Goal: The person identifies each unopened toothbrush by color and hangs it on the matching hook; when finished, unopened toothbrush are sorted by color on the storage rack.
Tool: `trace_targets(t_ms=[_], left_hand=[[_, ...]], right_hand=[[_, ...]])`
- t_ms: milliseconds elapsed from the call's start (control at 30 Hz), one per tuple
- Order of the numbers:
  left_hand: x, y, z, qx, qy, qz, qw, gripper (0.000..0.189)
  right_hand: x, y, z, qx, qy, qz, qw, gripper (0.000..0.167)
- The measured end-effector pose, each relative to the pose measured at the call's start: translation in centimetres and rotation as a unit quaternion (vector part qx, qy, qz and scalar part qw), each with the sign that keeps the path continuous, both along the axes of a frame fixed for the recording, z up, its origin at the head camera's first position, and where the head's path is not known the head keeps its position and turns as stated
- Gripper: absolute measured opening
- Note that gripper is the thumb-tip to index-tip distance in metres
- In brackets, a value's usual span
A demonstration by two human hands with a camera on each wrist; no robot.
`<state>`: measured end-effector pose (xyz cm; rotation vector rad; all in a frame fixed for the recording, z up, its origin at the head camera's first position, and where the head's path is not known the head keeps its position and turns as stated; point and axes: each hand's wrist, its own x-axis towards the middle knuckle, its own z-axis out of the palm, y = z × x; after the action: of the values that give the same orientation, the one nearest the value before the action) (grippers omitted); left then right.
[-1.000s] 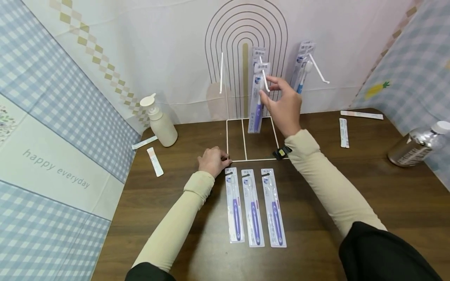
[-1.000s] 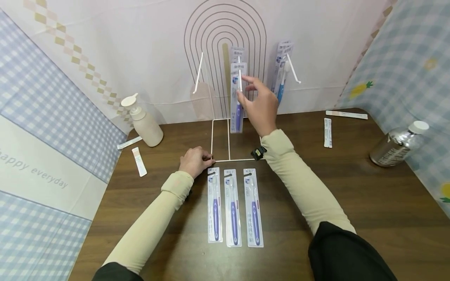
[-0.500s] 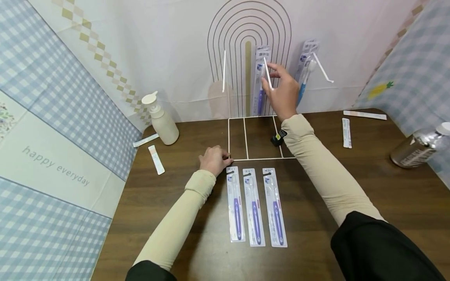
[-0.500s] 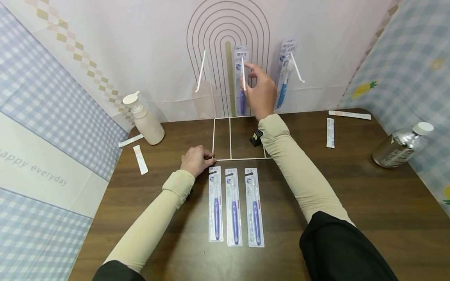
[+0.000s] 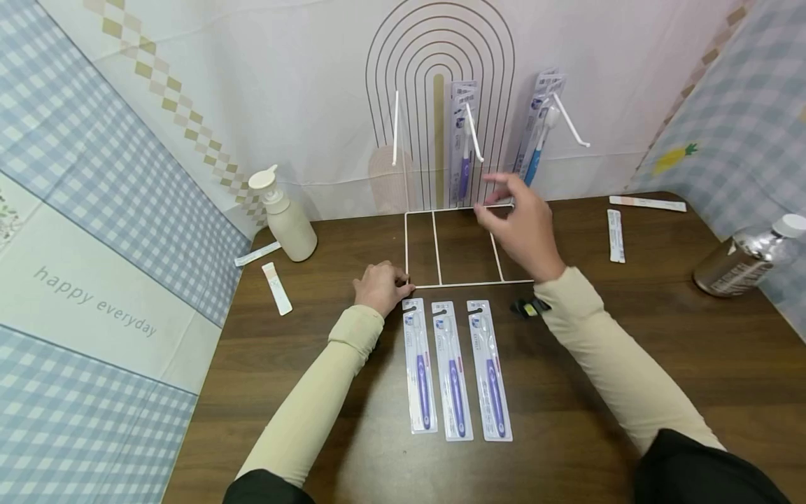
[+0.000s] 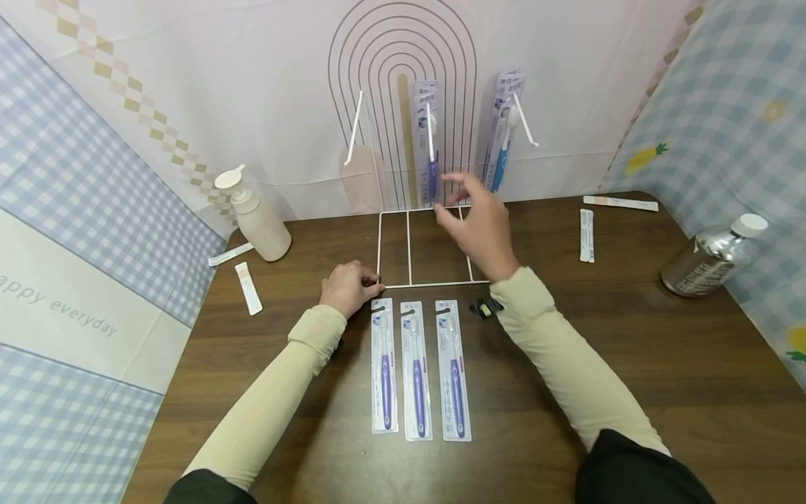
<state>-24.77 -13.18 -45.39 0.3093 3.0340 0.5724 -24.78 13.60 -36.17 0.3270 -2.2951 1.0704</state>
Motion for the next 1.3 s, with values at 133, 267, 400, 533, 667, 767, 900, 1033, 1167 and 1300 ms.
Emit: trace_targets(t_ms=[133, 267, 400, 533, 667, 767, 900, 1033, 1167, 1300], left_hand=[[0.0, 0.0, 0.0, 0.0, -0.001, -0.001, 1.0, 0.018], [0.0, 0.0, 0.1, -0.002, -0.004, -0.003, 1.0, 0.019], [0.0, 0.0, 0.3, -0.006, -0.002, -0.004, 1.0, 0.021], [0.1, 0.0, 0.4, -0.009, 0.0, -0.003, 1.0, 0.021], [0.2, 0.1, 0.3, -0.012, 0.0, -0.002, 0.9999, 0.021], [0.2, 0.1, 0.2, -0.012, -0.002, -0.002, 0.9999, 0.021], [0.2, 0.1, 0.2, -0.01, -0.004, -0.001, 0.9999, 0.02], [0.2, 0.1, 0.2, -0.006, -0.006, 0.0, 1.0, 0.02], [0.2, 0.1, 0.2, -0.006, -0.007, -0.001, 1.0, 0.019], [0.3, 0.1, 0.3, -0.007, -0.004, -0.001, 1.0, 0.019]], right_hand=[[3.3, 0.9, -2.7, 0.057, -0.074, 0.046, 0.9945, 0.044], [5.9, 1.8, -5.5, 0.098, -0.174, 0.083, 0.9764, 0.042], [7.8, 2.5, -7.7, 0.121, -0.26, 0.113, 0.9513, 0.044], [8.9, 2.7, -9.2, 0.135, -0.299, 0.132, 0.9353, 0.047], [9.7, 2.8, -10.3, 0.136, -0.307, 0.135, 0.9323, 0.046], [10.0, 2.7, -10.8, 0.132, -0.303, 0.134, 0.9343, 0.043], [10.3, 2.6, -11.2, 0.123, -0.296, 0.13, 0.9384, 0.039], [10.3, 2.5, -11.3, 0.117, -0.281, 0.124, 0.9444, 0.035], [10.0, 2.5, -10.5, 0.108, -0.248, 0.113, 0.9562, 0.033], [9.5, 2.3, -8.1, 0.092, -0.184, 0.103, 0.9732, 0.035]])
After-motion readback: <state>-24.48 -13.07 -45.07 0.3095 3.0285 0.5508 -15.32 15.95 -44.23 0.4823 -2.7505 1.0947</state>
